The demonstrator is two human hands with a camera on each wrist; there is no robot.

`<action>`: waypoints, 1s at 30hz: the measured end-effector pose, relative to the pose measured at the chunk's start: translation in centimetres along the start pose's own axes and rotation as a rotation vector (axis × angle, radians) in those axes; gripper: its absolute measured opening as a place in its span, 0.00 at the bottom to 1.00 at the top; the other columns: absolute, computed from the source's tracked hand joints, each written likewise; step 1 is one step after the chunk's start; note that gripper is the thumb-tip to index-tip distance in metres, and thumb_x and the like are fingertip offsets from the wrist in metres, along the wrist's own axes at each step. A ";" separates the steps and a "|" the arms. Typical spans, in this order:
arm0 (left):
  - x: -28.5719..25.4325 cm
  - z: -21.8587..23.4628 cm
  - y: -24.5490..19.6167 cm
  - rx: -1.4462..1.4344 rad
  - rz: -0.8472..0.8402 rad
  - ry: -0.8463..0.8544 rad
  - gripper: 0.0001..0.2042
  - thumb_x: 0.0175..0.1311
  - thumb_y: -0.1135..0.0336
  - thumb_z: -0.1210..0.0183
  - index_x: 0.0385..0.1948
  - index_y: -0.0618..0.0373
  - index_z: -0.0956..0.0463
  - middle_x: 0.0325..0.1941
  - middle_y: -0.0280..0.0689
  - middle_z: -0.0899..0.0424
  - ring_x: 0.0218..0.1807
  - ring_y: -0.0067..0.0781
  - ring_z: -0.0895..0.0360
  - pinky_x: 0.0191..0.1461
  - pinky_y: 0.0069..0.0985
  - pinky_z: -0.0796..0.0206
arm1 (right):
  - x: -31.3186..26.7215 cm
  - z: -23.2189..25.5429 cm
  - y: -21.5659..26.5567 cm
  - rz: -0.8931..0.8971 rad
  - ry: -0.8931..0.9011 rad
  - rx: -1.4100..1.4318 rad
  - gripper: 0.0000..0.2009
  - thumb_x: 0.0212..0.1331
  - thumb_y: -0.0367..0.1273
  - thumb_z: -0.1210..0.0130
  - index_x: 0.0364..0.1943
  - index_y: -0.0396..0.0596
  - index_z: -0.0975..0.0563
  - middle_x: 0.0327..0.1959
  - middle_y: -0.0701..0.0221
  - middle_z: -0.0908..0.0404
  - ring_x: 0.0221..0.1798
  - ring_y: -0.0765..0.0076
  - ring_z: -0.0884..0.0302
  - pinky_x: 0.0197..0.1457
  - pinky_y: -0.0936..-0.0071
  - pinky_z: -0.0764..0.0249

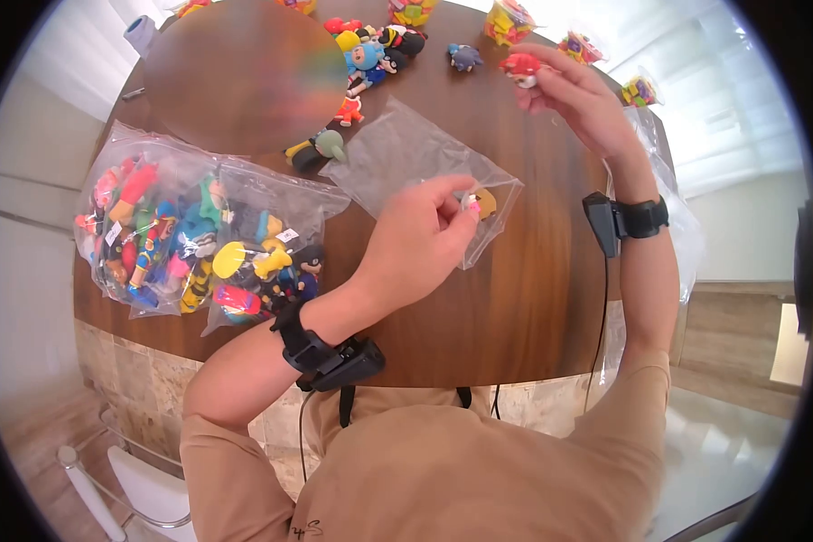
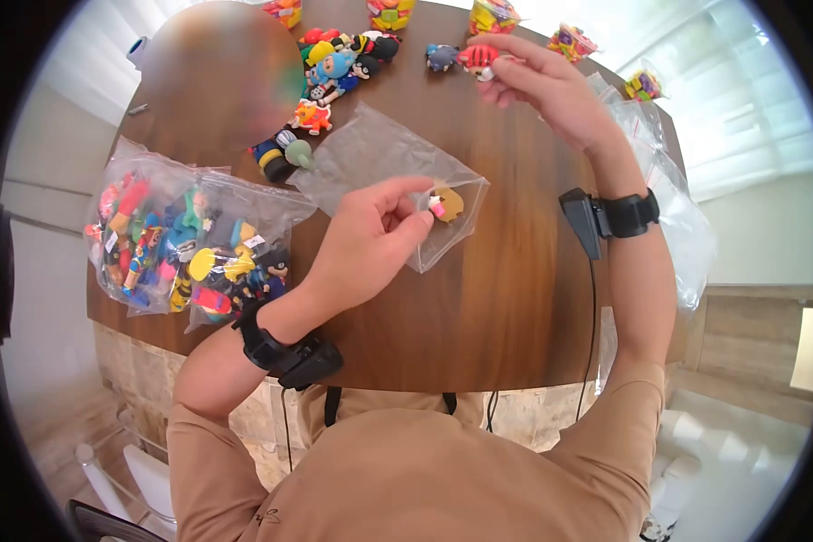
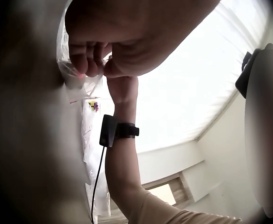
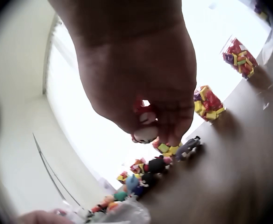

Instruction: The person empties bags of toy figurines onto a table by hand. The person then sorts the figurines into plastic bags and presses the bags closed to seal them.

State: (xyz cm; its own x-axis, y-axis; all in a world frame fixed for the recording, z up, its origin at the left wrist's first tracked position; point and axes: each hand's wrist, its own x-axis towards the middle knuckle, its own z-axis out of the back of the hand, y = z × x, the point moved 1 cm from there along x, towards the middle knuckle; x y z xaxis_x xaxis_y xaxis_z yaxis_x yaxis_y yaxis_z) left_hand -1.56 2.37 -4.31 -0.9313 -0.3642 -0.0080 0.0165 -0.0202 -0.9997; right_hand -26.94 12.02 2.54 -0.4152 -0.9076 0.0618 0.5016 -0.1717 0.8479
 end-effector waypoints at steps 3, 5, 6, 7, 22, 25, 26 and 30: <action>0.0 0.1 -0.2 -0.059 0.014 -0.006 0.15 0.65 0.74 0.41 0.53 0.67 0.24 0.26 0.25 0.26 0.28 0.10 0.33 0.31 0.15 0.39 | -1.5 0.2 2.6 0.049 0.248 0.579 0.24 0.72 0.43 0.51 0.65 0.44 0.30 0.45 0.71 0.21 0.44 0.68 0.23 0.49 0.69 0.28; 0.0 0.1 -0.3 -0.074 0.016 0.029 0.15 0.66 0.73 0.41 0.53 0.67 0.25 0.27 0.24 0.26 0.28 0.10 0.33 0.31 0.14 0.39 | -2.8 0.6 4.5 0.346 0.503 0.808 0.29 0.70 0.47 0.51 0.68 0.41 0.35 0.46 0.67 0.21 0.45 0.66 0.22 0.51 0.70 0.28; 0.0 0.0 -0.1 -0.028 0.020 0.023 0.16 0.65 0.73 0.41 0.54 0.66 0.25 0.27 0.24 0.26 0.27 0.10 0.33 0.31 0.14 0.39 | -3.8 1.3 5.3 0.497 0.426 0.829 0.29 0.70 0.47 0.51 0.64 0.38 0.33 0.39 0.68 0.22 0.39 0.70 0.26 0.45 0.73 0.31; 0.1 -0.1 0.2 0.016 0.016 0.012 0.17 0.65 0.73 0.40 0.55 0.66 0.26 0.28 0.24 0.25 0.27 0.10 0.33 0.31 0.14 0.39 | -4.6 2.5 6.3 0.650 0.354 0.835 0.29 0.69 0.48 0.52 0.61 0.35 0.31 0.33 0.69 0.23 0.33 0.74 0.30 0.38 0.76 0.35; 0.2 -0.1 0.3 -0.005 -0.008 0.008 0.17 0.64 0.72 0.40 0.56 0.63 0.24 0.29 0.28 0.22 0.30 0.13 0.30 0.34 0.16 0.36 | -61.5 72.3 -5.3 0.871 0.559 1.001 0.09 0.67 0.32 0.46 0.48 0.52 0.19 0.25 0.83 0.28 0.26 0.85 0.31 0.30 0.83 0.40; -0.1 -0.1 0.0 0.263 -0.127 -0.050 0.19 0.59 0.76 0.39 0.55 0.59 0.23 0.38 0.34 0.20 0.40 0.24 0.24 0.40 0.22 0.31 | -61.7 72.9 -5.7 0.890 0.550 0.967 0.10 0.67 0.32 0.46 0.49 0.53 0.20 0.25 0.83 0.28 0.26 0.85 0.31 0.30 0.83 0.40; 0.0 -0.1 -0.3 0.274 -0.134 -0.049 0.19 0.59 0.76 0.39 0.55 0.59 0.23 0.38 0.34 0.20 0.40 0.24 0.24 0.40 0.22 0.31 | -63.3 72.2 -6.5 0.898 0.540 0.953 0.10 0.67 0.33 0.46 0.49 0.53 0.20 0.25 0.83 0.28 0.26 0.85 0.31 0.30 0.83 0.40; -1.6 -2.0 -3.8 0.857 -0.822 0.043 0.25 0.51 0.79 0.41 0.56 0.56 0.23 0.65 0.46 0.27 0.67 0.49 0.31 0.67 0.40 0.37 | -65.7 70.4 -9.6 0.917 0.487 0.898 0.10 0.67 0.33 0.46 0.51 0.55 0.20 0.25 0.83 0.27 0.26 0.85 0.31 0.30 0.84 0.39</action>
State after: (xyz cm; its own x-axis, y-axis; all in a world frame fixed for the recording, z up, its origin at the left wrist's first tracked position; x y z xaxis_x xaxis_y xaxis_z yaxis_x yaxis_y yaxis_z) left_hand -0.84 4.95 -0.54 -0.7876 0.0803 0.6109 -0.3687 -0.8558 -0.3628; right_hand -57.88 100.27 27.42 0.1952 -0.6340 0.7482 -0.2878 0.6923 0.6617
